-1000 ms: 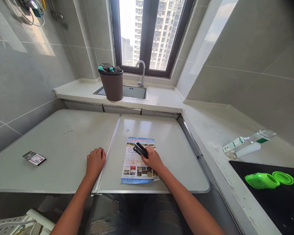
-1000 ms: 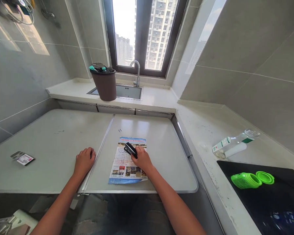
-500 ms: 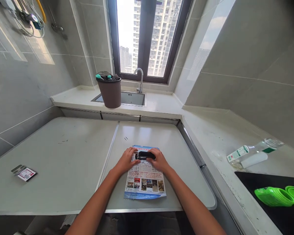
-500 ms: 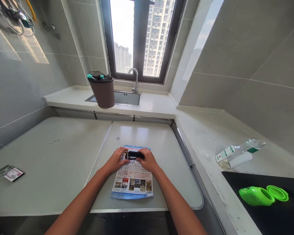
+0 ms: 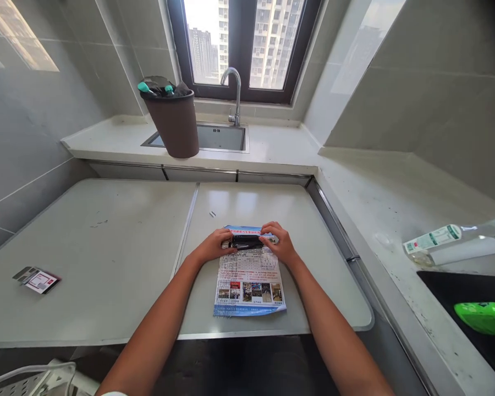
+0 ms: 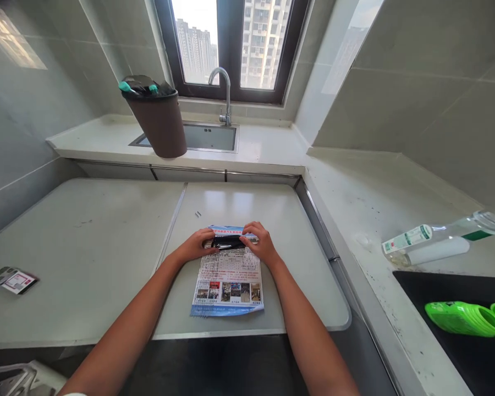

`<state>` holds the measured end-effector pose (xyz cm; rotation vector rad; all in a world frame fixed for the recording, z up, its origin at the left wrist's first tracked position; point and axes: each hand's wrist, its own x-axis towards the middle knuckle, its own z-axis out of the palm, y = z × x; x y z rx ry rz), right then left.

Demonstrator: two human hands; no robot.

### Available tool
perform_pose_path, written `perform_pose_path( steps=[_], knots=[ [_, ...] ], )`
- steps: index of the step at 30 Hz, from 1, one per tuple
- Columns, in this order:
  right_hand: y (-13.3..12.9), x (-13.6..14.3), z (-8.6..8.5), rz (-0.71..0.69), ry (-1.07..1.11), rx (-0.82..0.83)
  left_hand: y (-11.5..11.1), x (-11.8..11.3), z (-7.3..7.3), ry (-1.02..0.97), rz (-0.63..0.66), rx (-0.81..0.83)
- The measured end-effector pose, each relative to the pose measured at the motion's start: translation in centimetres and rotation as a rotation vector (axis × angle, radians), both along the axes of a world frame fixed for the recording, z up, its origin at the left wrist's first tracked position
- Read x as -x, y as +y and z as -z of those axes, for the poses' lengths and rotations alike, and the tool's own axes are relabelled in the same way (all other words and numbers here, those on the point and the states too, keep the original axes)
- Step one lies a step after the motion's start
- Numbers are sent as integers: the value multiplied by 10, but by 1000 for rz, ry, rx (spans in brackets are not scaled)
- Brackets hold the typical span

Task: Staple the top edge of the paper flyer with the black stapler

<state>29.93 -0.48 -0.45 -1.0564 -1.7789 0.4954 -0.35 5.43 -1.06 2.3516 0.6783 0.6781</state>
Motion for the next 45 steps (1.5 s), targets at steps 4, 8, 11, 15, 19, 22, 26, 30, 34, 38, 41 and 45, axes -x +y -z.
perform_pose_path(
  steps=[4, 8, 11, 15, 19, 22, 26, 30, 34, 38, 41, 45],
  knots=[
    [0, -11, -1, -34, -19, -11, 2, 0, 4, -16, -16, 29],
    [0, -11, 3, -16, -58, -25, 3, -1, 7, -31, -33, 53],
    [0, -11, 5, -12, -69, -37, 3, -1, 5, -53, -35, 57],
    [0, -8, -2, 19, -77, -38, 0, -1, 1, -71, -33, 69],
    [10, 6, -17, -97, -265, 32, -4, -1, -2, -113, -27, 47],
    [22, 18, -19, -211, -401, 27, -6, 1, -5, -197, -107, 34],
    [25, 30, -9, -177, -201, -10, -8, 2, -11, -378, -295, 178],
    [18, 36, -4, -107, -127, -136, -8, -7, -14, -645, -395, 460],
    [17, 32, -6, -73, -337, -356, -6, -20, -8, -763, -401, 700],
    [18, 29, -6, -31, -540, -419, 0, -21, -3, -859, -346, 980],
    [18, 30, -6, -61, -603, -448, 2, -16, -5, -910, -334, 1073],
    [16, 33, -3, -52, -651, -487, 2, -13, -12, -897, -271, 1131]
  ],
)
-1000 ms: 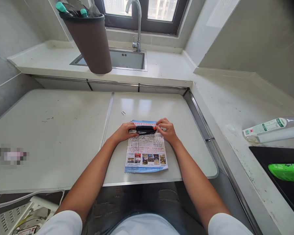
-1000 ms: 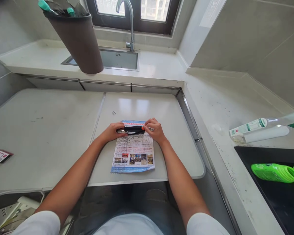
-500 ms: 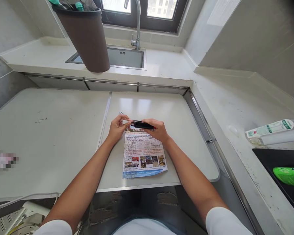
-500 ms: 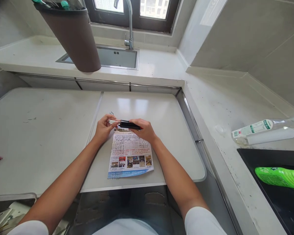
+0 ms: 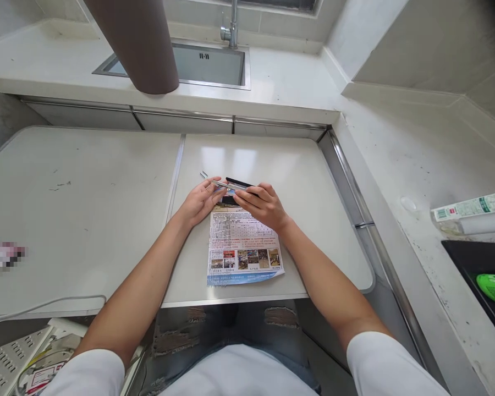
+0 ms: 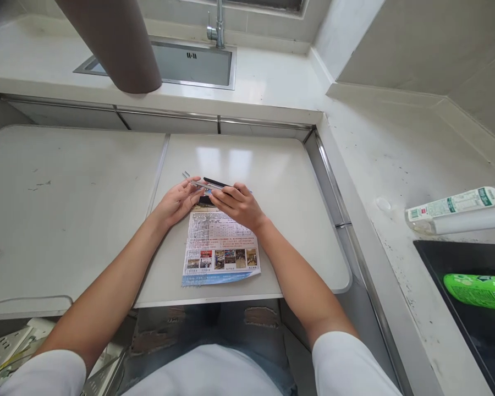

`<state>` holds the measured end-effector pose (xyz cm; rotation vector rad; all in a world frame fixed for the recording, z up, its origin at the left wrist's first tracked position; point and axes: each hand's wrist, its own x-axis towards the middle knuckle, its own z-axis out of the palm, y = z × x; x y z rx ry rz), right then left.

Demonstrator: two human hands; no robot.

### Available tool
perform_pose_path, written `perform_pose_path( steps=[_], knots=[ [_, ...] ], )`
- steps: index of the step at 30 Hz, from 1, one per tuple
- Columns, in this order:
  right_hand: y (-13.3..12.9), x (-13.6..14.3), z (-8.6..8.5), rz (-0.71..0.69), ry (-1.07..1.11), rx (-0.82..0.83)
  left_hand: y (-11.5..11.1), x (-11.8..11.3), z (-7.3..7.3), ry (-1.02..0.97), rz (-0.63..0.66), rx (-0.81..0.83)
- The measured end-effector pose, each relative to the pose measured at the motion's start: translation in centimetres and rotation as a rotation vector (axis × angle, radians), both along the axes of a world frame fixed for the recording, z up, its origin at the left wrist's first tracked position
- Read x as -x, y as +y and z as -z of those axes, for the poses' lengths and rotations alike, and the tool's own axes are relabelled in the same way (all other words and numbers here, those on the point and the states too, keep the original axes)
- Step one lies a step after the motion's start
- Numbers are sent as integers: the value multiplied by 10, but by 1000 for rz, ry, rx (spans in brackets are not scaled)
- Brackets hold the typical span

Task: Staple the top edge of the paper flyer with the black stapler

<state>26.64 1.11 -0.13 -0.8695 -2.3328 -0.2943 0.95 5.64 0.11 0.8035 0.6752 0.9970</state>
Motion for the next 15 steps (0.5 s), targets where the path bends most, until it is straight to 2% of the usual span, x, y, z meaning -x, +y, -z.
perform_pose_path(
  steps=[3, 6, 15],
  knots=[
    [0, 0, 2, 3, -4, -54, -1, -2, -2, -41, 13, -11],
    [0, 0, 2, 4, -4, -27, -1, -3, -1, -49, -5, -4],
    [-4, 7, 3, 0, 17, 17, 6, 0, 9, 82, -106, -39]
  ],
)
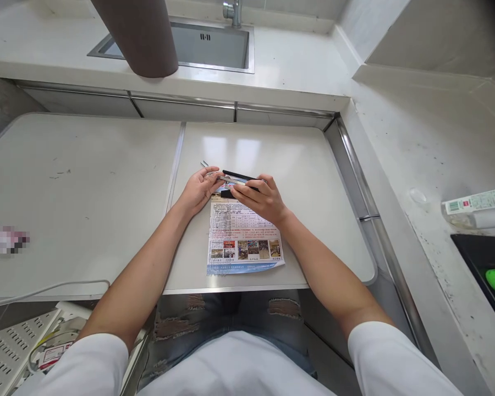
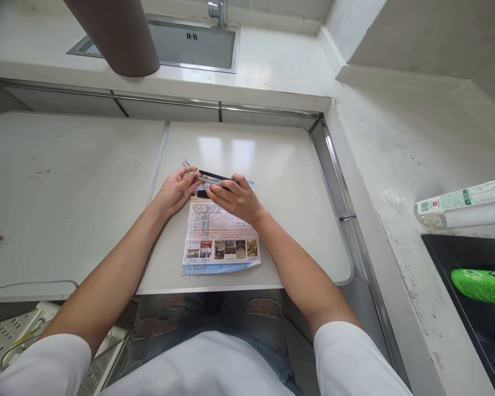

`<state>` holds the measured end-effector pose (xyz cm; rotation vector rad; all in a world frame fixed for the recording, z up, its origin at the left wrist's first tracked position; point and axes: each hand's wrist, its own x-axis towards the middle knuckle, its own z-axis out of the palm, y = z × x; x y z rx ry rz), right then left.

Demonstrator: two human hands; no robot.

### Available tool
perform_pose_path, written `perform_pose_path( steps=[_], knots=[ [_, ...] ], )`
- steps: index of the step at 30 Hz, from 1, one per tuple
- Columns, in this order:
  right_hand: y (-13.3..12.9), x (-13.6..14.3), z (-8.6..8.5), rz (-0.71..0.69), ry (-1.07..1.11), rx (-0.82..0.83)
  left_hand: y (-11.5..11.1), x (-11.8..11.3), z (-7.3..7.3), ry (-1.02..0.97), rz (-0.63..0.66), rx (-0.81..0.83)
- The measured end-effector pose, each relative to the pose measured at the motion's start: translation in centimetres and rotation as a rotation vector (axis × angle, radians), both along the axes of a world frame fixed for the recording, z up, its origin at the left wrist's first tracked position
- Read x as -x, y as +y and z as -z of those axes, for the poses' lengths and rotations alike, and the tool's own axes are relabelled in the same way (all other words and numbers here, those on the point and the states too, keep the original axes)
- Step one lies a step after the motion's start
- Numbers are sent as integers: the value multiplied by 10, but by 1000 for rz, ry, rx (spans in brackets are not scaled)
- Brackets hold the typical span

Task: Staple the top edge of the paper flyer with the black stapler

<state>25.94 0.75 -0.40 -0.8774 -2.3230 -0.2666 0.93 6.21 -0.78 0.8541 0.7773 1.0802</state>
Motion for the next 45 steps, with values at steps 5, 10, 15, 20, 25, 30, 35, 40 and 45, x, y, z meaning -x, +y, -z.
perform_pose_path(
  steps=[5, 10, 15, 20, 25, 30, 35, 40, 45],
  knots=[
    [2, -3, 2, 30, 1, -9, 0, -2, -1, 57, -14, -58],
    [6, -6, 9, 123, 114, -17, -2, -3, -4, 40, -5, -53],
    [13, -15, 12, 261, 278, 66, -2, -2, -7, 101, -90, -94],
    [13, -26, 1, 75, 412, 228, 0, 1, -6, 171, -264, -209],
    [7, -24, -7, -147, 398, 509, 0, 0, -3, 191, -184, -193],
    [8, -23, -8, -228, 302, 619, -7, -5, -6, 151, 9, -174],
    [11, -28, -18, -275, 239, 687, -14, -7, -13, 218, 87, -243],
    [6, -23, -32, -271, 208, 506, -19, -11, -14, 241, 72, -324],
    [2, -15, -24, -224, 87, 381, -18, -13, -11, 216, 107, -353]
  ],
)
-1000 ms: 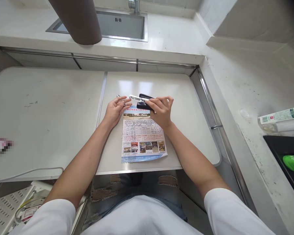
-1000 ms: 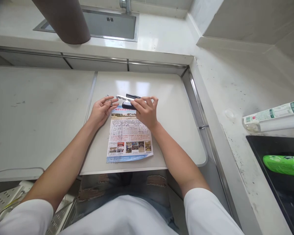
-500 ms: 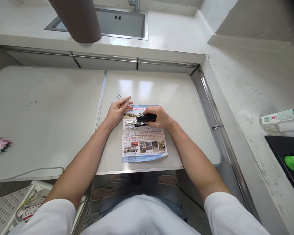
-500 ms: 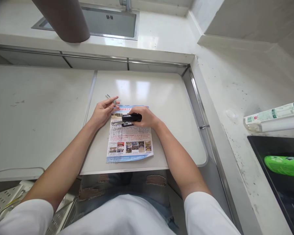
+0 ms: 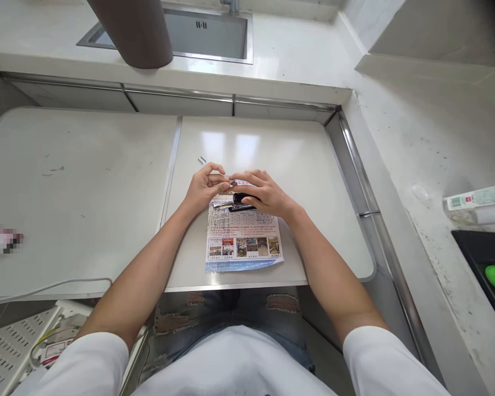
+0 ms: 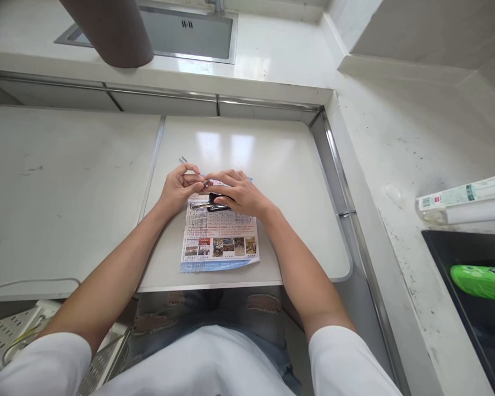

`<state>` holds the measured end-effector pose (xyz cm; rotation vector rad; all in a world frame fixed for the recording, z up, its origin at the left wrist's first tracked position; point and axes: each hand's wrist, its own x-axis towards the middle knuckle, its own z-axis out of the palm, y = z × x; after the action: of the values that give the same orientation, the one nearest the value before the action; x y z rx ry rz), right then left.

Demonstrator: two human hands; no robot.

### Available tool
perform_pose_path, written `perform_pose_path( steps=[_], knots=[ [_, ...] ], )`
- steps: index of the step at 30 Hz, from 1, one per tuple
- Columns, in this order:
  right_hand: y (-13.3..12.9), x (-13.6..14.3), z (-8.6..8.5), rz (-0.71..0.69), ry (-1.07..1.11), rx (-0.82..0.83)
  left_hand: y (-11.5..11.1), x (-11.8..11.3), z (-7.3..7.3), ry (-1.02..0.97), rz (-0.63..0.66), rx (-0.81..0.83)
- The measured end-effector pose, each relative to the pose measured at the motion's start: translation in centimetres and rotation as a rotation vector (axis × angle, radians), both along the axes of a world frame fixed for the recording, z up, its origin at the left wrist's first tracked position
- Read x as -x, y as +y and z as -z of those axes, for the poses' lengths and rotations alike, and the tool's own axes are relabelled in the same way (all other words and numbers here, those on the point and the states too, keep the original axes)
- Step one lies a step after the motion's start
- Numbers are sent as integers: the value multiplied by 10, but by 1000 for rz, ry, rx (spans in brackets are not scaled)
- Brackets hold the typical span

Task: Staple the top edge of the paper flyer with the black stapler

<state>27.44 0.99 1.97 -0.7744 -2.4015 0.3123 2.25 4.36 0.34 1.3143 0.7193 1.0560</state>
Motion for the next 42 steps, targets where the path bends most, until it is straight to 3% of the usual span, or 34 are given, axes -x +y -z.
perform_pose_path(
  steps=[6, 11, 14, 16, 20, 23, 26, 32, 38, 40, 42],
  knots=[
    [1, 3, 3, 13, 75, -39, 1, 2, 2, 109, -10, -121],
    [1, 4, 3, -15, 138, -17, 1, 0, 1, 108, 8, -123],
    [2, 2, 2, 13, 165, 13, 3, 1, 0, 112, -4, -213],
    [4, -4, 2, 138, 208, 12, 4, 4, 1, 189, -110, -329],
    [15, -26, 8, 592, 230, -19, 9, 10, 7, 592, -401, -543],
    [24, -42, 18, 846, 103, 43, 13, 13, 15, 832, -439, -593],
    [29, -50, 26, 947, -22, 137, 17, 13, 24, 956, -406, -570],
    [32, -49, 32, 939, -122, 218, 18, 15, 26, 1062, -396, -497],
    [29, -45, 23, 955, 180, 146, 12, 13, 15, 1075, -469, -494],
    [25, -43, 15, 728, 267, 206, 11, 12, 15, 1086, -448, -499],
    [20, -40, 8, 355, 272, 330, 12, 12, 17, 1090, -427, -512]
  ],
)
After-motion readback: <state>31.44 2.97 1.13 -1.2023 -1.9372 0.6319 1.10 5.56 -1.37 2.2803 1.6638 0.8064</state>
